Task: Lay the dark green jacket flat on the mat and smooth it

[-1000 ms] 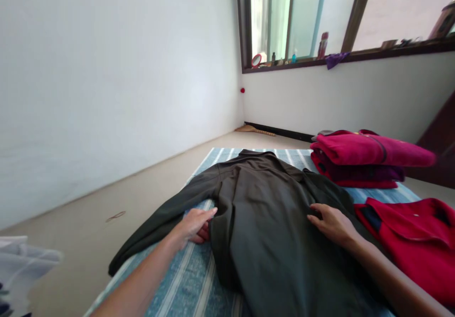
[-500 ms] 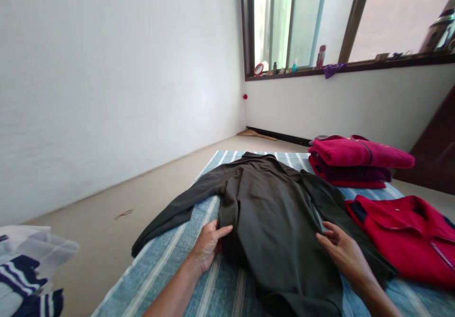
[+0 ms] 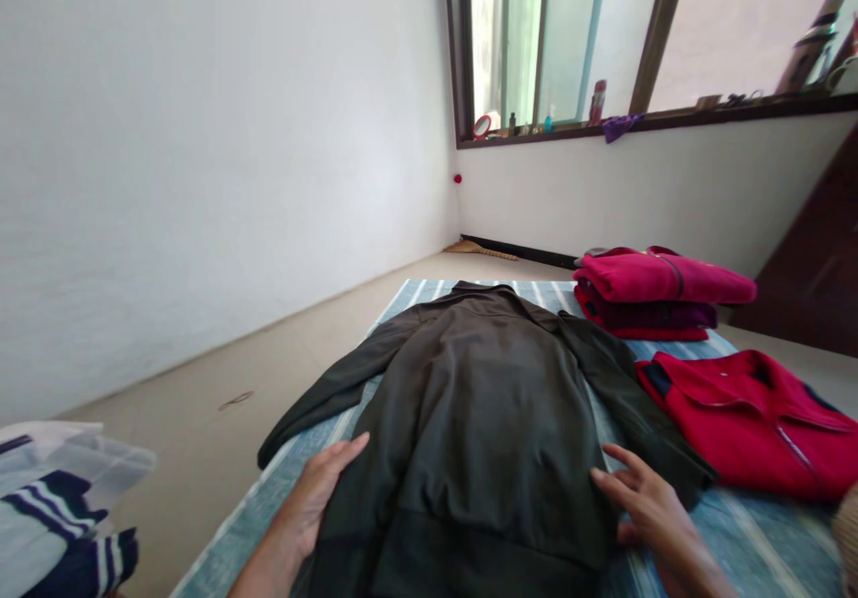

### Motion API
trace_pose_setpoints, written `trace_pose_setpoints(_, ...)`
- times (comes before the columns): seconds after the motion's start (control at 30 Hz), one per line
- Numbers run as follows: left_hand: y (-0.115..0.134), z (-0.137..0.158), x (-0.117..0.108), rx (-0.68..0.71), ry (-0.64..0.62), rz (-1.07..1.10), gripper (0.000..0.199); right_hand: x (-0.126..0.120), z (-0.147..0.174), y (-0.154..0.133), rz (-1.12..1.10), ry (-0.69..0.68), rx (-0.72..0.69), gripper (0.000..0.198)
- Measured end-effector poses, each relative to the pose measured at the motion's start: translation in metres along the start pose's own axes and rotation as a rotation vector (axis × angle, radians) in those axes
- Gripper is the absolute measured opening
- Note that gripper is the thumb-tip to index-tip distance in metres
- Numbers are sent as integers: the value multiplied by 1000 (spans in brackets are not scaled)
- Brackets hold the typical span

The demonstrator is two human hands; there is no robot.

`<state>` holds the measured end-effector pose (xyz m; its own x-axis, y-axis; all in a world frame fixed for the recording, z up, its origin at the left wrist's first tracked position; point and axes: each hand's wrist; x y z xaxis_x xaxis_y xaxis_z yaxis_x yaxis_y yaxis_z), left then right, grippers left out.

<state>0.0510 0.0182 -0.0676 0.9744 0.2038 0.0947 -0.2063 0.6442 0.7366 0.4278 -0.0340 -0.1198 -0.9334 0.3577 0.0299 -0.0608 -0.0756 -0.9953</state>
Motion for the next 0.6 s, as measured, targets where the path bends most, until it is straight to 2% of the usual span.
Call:
trace_pose_setpoints(0.07,-2,8,4,-20,-35,-67,28,0,4,-1,-68,-30,42,77)
trace_pose_setpoints(0.17,0,15,9,-16,-21,-160,35,4,6,-5,-171,-103,127,70)
trace_pose_setpoints(0.3,10,19,8,-17,-48,-13,38,10,-2,-21,-333,-226,234,39)
trace_pose_setpoints(0.37,18,22,4,9,-32,79,38,8,-9,-32,-415,-197,210,30)
trace_pose_setpoints(0.5,22,22,-9,39,41,132,34,-5,-16,-43,-427,-62,107,32)
trace_pose_setpoints(0.6,9,15,-20,-47,47,70,24,-13,-8,-34,-385,1,180,31)
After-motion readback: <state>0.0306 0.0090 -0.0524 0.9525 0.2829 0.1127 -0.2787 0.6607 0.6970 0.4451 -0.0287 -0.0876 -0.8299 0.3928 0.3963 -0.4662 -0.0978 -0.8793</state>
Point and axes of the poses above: each hand's wrist, its own z-axis away from the middle knuckle, its own x-axis out of the palm, y = z × x, and after that the axes turned 14 degrees about -x, right-handed
